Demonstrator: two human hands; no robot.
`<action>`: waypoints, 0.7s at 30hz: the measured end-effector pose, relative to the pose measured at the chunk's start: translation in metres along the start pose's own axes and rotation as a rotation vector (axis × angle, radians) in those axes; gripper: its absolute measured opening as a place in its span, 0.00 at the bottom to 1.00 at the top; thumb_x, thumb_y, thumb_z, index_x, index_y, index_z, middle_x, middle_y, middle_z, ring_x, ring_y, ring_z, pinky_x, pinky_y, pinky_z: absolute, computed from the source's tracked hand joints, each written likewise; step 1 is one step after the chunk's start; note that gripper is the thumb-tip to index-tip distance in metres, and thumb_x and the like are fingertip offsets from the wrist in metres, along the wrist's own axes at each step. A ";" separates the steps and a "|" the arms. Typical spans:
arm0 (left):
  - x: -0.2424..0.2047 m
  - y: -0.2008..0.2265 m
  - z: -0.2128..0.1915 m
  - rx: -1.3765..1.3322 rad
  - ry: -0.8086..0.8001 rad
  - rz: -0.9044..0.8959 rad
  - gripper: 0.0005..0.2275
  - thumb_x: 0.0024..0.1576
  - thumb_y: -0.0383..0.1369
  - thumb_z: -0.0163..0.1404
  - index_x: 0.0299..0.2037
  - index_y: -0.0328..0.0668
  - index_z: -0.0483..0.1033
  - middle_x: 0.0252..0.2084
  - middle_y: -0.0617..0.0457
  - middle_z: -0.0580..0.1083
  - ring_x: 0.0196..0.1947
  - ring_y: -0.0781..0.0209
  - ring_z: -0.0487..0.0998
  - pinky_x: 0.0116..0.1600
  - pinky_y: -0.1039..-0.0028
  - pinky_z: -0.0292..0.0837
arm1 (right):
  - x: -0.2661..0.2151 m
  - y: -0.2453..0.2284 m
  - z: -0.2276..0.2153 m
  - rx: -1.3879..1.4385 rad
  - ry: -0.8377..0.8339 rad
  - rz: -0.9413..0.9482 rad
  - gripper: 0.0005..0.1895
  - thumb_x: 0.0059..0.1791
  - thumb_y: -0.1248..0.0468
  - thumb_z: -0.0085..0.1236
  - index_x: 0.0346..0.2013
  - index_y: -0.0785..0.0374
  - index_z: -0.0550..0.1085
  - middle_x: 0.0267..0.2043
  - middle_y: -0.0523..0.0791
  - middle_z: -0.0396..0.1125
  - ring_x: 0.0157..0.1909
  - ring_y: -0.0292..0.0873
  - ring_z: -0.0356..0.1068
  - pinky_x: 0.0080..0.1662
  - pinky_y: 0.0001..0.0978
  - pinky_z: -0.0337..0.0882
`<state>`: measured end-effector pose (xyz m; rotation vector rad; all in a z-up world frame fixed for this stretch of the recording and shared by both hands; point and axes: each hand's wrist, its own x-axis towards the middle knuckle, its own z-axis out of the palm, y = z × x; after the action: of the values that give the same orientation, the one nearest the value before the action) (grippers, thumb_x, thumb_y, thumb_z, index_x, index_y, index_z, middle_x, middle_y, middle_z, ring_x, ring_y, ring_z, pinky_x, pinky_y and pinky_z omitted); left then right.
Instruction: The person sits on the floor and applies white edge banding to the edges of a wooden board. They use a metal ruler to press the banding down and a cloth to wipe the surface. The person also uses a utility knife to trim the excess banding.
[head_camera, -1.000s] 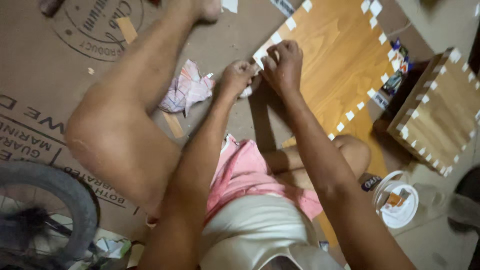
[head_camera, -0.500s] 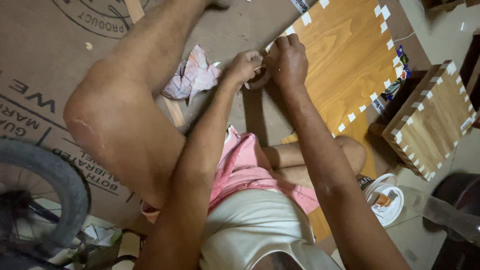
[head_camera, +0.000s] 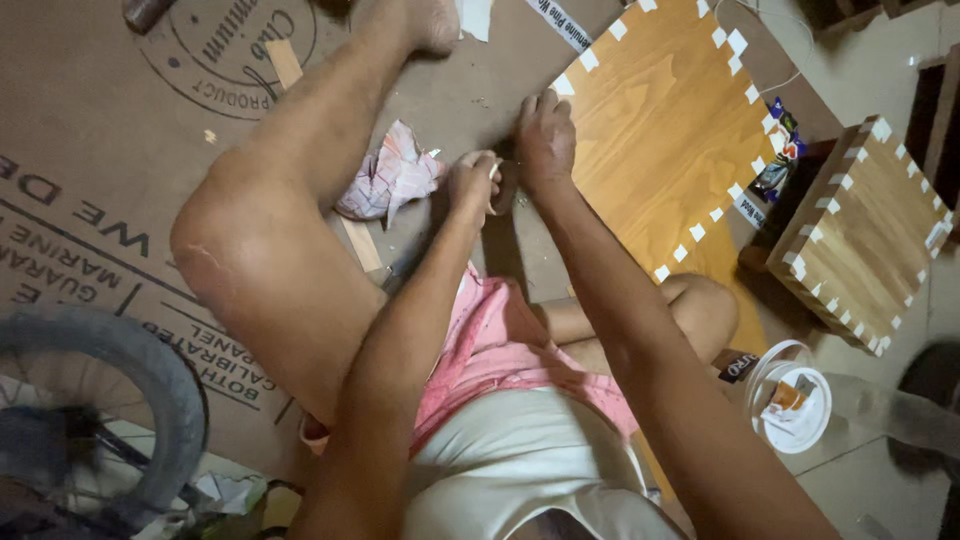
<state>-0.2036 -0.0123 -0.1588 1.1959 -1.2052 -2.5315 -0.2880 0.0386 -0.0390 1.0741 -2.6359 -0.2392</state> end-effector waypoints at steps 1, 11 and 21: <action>-0.019 0.004 -0.002 0.037 0.012 0.024 0.14 0.61 0.37 0.49 0.47 0.35 0.80 0.28 0.53 0.74 0.20 0.64 0.71 0.23 0.66 0.63 | -0.008 0.000 -0.003 0.010 0.003 -0.007 0.11 0.51 0.69 0.60 0.47 0.65 0.71 0.52 0.52 0.64 0.50 0.54 0.68 0.44 0.44 0.75; -0.094 0.023 0.032 0.498 -0.230 0.754 0.18 0.62 0.33 0.46 0.62 0.39 0.73 0.56 0.35 0.77 0.56 0.40 0.79 0.59 0.60 0.74 | -0.086 0.073 -0.036 0.981 -0.146 0.220 0.11 0.47 0.65 0.66 0.42 0.66 0.79 0.64 0.53 0.64 0.64 0.52 0.66 0.58 0.41 0.71; -0.092 0.031 0.038 0.771 -0.134 0.523 0.28 0.56 0.38 0.53 0.68 0.37 0.64 0.48 0.29 0.76 0.46 0.32 0.77 0.50 0.53 0.72 | -0.084 0.073 -0.023 0.856 -0.032 0.174 0.06 0.46 0.69 0.66 0.32 0.69 0.77 0.54 0.51 0.71 0.58 0.53 0.66 0.59 0.46 0.66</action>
<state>-0.1734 0.0256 -0.0661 0.6383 -2.2792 -1.8139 -0.2715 0.1481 -0.0154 1.0206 -2.8734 0.9939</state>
